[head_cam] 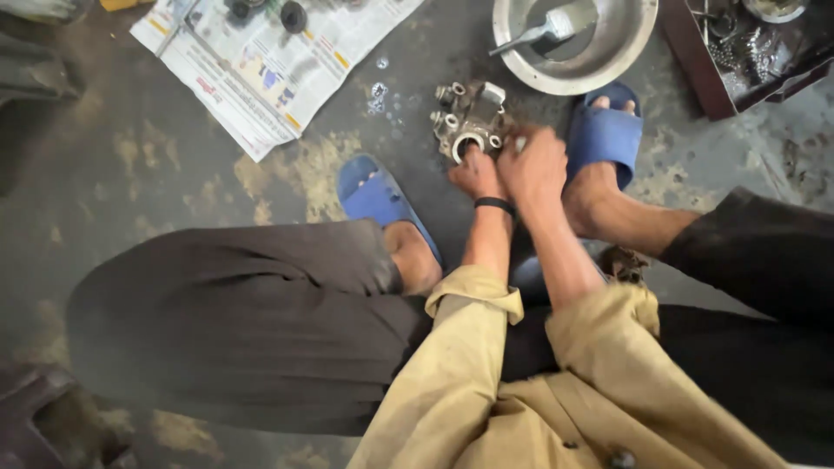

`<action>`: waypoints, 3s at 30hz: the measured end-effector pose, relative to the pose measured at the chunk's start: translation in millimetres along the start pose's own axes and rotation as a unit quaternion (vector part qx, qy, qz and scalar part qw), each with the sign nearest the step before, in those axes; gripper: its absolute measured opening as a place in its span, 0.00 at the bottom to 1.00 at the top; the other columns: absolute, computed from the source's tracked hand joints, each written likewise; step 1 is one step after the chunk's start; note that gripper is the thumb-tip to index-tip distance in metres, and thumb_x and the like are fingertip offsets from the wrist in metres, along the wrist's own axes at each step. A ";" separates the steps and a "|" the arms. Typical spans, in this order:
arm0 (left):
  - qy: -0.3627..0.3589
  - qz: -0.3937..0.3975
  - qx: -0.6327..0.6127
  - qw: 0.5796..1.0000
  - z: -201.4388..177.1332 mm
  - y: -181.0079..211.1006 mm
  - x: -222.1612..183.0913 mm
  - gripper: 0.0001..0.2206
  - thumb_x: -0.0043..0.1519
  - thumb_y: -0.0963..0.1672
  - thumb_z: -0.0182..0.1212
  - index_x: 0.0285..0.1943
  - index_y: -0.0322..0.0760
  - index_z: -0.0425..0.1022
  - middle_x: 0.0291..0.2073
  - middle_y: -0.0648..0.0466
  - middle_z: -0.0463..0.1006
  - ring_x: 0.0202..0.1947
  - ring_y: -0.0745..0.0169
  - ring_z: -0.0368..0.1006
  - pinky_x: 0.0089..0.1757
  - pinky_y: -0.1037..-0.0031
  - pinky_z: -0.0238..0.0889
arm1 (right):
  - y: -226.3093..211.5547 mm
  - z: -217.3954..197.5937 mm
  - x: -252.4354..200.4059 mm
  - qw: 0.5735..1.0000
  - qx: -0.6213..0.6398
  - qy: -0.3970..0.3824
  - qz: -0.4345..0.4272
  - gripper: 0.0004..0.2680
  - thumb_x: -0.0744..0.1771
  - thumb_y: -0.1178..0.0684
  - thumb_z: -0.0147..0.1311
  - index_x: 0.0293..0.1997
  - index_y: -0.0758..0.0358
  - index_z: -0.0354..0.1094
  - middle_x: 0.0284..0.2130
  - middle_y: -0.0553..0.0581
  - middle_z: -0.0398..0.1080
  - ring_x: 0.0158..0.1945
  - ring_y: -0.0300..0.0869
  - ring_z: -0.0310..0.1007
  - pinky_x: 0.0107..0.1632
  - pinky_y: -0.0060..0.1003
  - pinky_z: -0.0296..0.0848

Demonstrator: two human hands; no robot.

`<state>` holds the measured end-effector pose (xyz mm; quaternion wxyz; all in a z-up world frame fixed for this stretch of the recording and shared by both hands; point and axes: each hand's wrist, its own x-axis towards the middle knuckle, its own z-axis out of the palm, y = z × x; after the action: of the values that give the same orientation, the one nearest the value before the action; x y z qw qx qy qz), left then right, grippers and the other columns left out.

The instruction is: Cleaning and inspecting motorcycle engine cylinder head and valve components in a workshop environment.

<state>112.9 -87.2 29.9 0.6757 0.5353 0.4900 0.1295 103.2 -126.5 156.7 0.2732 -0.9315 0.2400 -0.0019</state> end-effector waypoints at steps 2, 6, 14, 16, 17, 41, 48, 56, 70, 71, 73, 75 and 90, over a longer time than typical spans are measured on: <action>0.008 -0.029 0.016 0.999 2.0 12.4 -3.2 0.13 0.55 0.41 0.55 0.31 0.13 0.74 0.26 0.40 0.80 0.25 0.56 0.70 0.30 0.59 0.64 | -3.8 -17.9 5.8 0.999 0.019 -0.041 0.003 0.09 0.65 0.50 0.61 0.45 0.60 0.78 0.42 0.71 0.76 0.49 0.64 0.75 0.52 0.53 0.72; 0.011 -0.081 0.043 0.996 1.7 14.9 9.6 0.14 0.53 0.41 0.57 0.30 0.12 0.72 0.25 0.39 0.79 0.25 0.56 0.71 0.31 0.56 0.65 | -26.4 -40.8 -8.4 0.996 0.043 -0.084 -0.004 0.08 0.63 0.51 0.63 0.42 0.59 0.79 0.43 0.69 0.76 0.49 0.63 0.74 0.53 0.53 0.71; -0.003 -0.041 0.121 0.992 3.4 26.8 19.8 0.16 0.53 0.43 0.57 0.29 0.12 0.72 0.23 0.35 0.78 0.25 0.57 0.71 0.32 0.55 0.65 | -32.5 -51.0 -16.2 0.992 0.025 -0.122 0.003 0.08 0.62 0.52 0.61 0.43 0.55 0.80 0.40 0.70 0.76 0.47 0.65 0.75 0.52 0.54 0.71; -0.013 -0.061 0.141 0.988 9.1 25.5 18.3 0.17 0.53 0.43 0.58 0.29 0.13 0.72 0.23 0.36 0.78 0.25 0.57 0.72 0.32 0.56 0.65 | -22.6 -39.2 -8.2 0.995 0.032 -0.097 -0.020 0.08 0.62 0.52 0.61 0.43 0.57 0.80 0.40 0.70 0.77 0.46 0.65 0.75 0.51 0.54 0.72; -0.022 -0.054 0.120 0.991 13.7 21.9 17.7 0.17 0.54 0.44 0.58 0.29 0.13 0.71 0.23 0.40 0.76 0.25 0.57 0.70 0.31 0.55 0.65 | -18.3 -31.8 -3.1 0.998 0.020 -0.056 -0.029 0.08 0.64 0.52 0.61 0.44 0.59 0.79 0.40 0.70 0.76 0.46 0.65 0.75 0.51 0.55 0.72; -0.118 -0.089 -0.015 0.989 7.6 41.2 45.4 0.13 0.57 0.44 0.57 0.33 0.22 0.76 0.25 0.49 0.76 0.23 0.61 0.69 0.25 0.65 0.62 | -32.0 -43.1 -9.0 0.981 0.115 -0.129 -0.088 0.09 0.62 0.54 0.60 0.44 0.60 0.79 0.36 0.70 0.77 0.44 0.61 0.78 0.48 0.49 0.75; -0.157 -0.084 0.044 0.983 1.1 9.8 76.8 0.16 0.61 0.47 0.56 0.27 0.25 0.73 0.20 0.49 0.72 0.17 0.64 0.65 0.21 0.68 0.57 | -62.1 -51.2 -14.9 0.985 0.124 -0.115 -0.034 0.09 0.62 0.55 0.61 0.43 0.60 0.81 0.36 0.71 0.77 0.43 0.61 0.78 0.47 0.47 0.75; -0.123 -0.139 0.007 0.983 0.1 43.0 49.2 0.12 0.57 0.45 0.56 0.29 0.26 0.75 0.24 0.48 0.75 0.20 0.62 0.69 0.23 0.67 0.62 | -38.8 -31.5 -17.3 0.979 0.183 -0.086 -0.010 0.09 0.63 0.52 0.62 0.44 0.61 0.78 0.36 0.70 0.78 0.41 0.56 0.81 0.45 0.45 0.76; -0.138 -0.089 0.019 0.986 4.9 47.7 58.2 0.15 0.59 0.45 0.55 0.32 0.22 0.75 0.26 0.48 0.76 0.24 0.58 0.69 0.26 0.64 0.63 | -37.9 -13.6 -16.0 0.970 0.237 -0.034 -0.032 0.09 0.64 0.55 0.61 0.45 0.66 0.77 0.38 0.69 0.78 0.46 0.56 0.81 0.49 0.45 0.76; -0.131 -0.113 -0.025 0.985 5.5 51.0 54.8 0.13 0.58 0.45 0.55 0.33 0.25 0.76 0.27 0.48 0.77 0.24 0.58 0.71 0.26 0.64 0.64 | -35.5 -14.0 -13.5 0.964 0.250 -0.084 0.026 0.09 0.64 0.54 0.61 0.45 0.65 0.77 0.36 0.68 0.79 0.42 0.58 0.79 0.46 0.46 0.75; -0.123 -0.133 -0.074 0.981 10.4 53.9 52.5 0.11 0.57 0.44 0.55 0.34 0.27 0.76 0.28 0.49 0.78 0.25 0.58 0.72 0.27 0.65 0.66 | -36.0 -25.7 0.2 0.952 0.264 -0.134 0.077 0.10 0.63 0.53 0.61 0.45 0.64 0.77 0.34 0.67 0.80 0.39 0.60 0.78 0.43 0.47 0.74; -0.126 -0.129 -0.106 0.978 2.0 49.6 51.3 0.10 0.57 0.43 0.57 0.35 0.27 0.74 0.28 0.50 0.74 0.24 0.58 0.69 0.26 0.65 0.63 | -40.7 -47.5 10.9 0.968 0.114 -0.219 -0.056 0.10 0.63 0.54 0.62 0.45 0.65 0.78 0.35 0.71 0.77 0.40 0.57 0.80 0.46 0.44 0.75; -0.121 -0.196 -0.142 0.963 -5.0 68.5 36.7 0.11 0.60 0.44 0.54 0.39 0.28 0.74 0.30 0.47 0.76 0.24 0.57 0.71 0.24 0.67 0.65 | -27.7 3.6 -1.9 0.890 0.405 -0.161 0.138 0.10 0.64 0.53 0.63 0.45 0.67 0.78 0.36 0.68 0.78 0.41 0.64 0.79 0.39 0.45 0.71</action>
<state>150.7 -31.7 69.1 0.8111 0.3395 0.4762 -0.0029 114.3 -103.4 168.0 0.6589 -0.6853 0.2974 0.0889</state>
